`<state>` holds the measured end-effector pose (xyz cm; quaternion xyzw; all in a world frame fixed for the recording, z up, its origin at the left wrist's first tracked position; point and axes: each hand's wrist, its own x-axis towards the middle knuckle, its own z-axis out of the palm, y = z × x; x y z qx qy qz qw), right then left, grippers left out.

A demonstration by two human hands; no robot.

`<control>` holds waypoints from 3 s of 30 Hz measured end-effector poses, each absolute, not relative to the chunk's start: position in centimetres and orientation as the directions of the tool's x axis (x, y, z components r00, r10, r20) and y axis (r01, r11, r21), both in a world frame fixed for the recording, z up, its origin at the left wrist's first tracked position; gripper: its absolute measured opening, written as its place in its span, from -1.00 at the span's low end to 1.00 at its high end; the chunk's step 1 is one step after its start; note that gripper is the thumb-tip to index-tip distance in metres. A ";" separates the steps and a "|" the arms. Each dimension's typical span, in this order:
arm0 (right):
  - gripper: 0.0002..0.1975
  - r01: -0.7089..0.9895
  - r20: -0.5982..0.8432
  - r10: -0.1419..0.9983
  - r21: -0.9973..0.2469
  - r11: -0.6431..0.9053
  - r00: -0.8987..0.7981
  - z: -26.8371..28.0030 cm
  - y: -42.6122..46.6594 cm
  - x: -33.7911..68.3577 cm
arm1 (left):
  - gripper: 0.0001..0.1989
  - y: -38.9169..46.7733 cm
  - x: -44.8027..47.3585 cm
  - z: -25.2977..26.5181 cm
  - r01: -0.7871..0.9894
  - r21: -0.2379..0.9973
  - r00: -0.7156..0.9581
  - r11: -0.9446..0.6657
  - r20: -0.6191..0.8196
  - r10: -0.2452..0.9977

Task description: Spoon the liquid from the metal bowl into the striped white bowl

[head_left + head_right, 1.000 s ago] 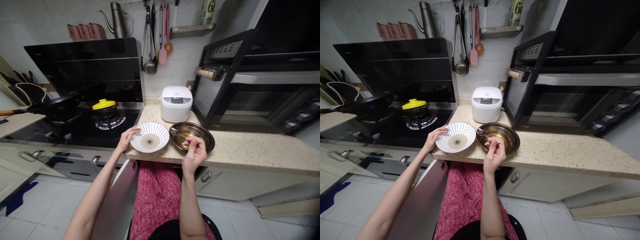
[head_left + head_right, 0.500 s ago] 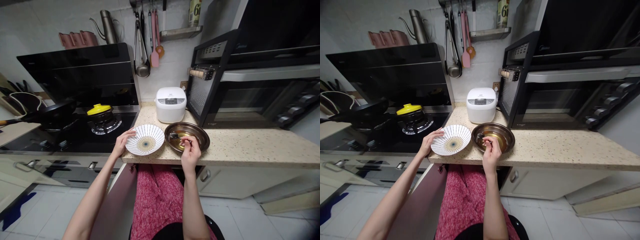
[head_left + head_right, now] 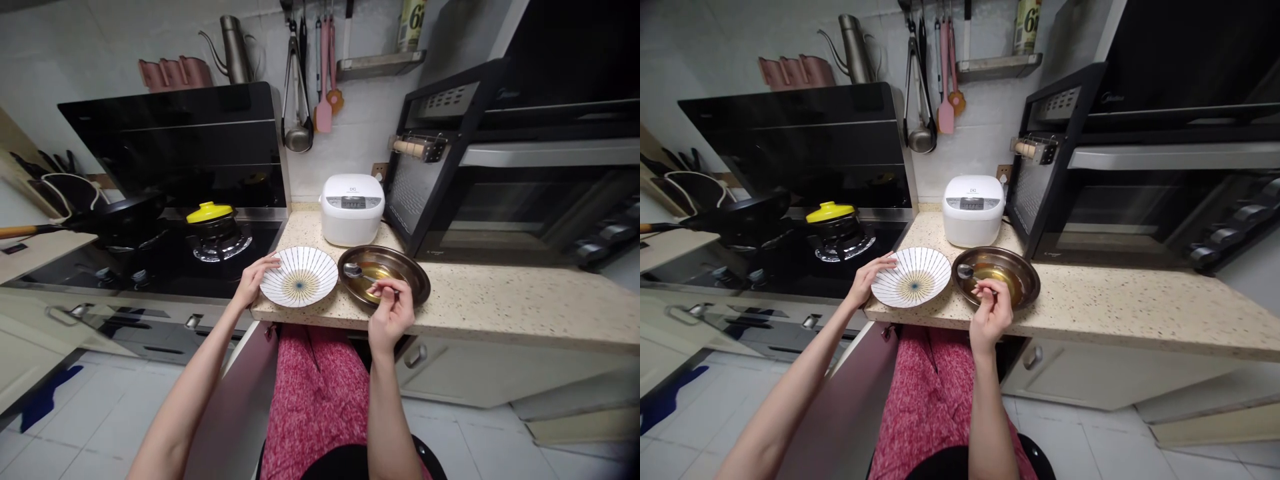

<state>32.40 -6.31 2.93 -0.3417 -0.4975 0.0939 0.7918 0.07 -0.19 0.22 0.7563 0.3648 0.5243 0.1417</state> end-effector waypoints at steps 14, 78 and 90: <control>-0.76 0.018 0.680 0.685 -0.713 0.701 0.261 1.1 -6.6 27.9 | -0.45 -0.5 0.3 0.5 0.417 0.599 0.182 -0.683 0.682 0.709; -0.81 0.089 0.699 0.491 -0.616 0.783 0.520 2.8 -6.7 31.4 | -0.45 -0.3 0.1 0.3 0.405 0.585 0.199 -0.703 0.694 0.692; -0.81 0.444 0.936 0.330 -0.351 0.824 0.127 1.7 -5.6 32.8 | -0.45 -0.2 0.0 0.1 0.415 0.582 0.194 -0.699 0.694 0.693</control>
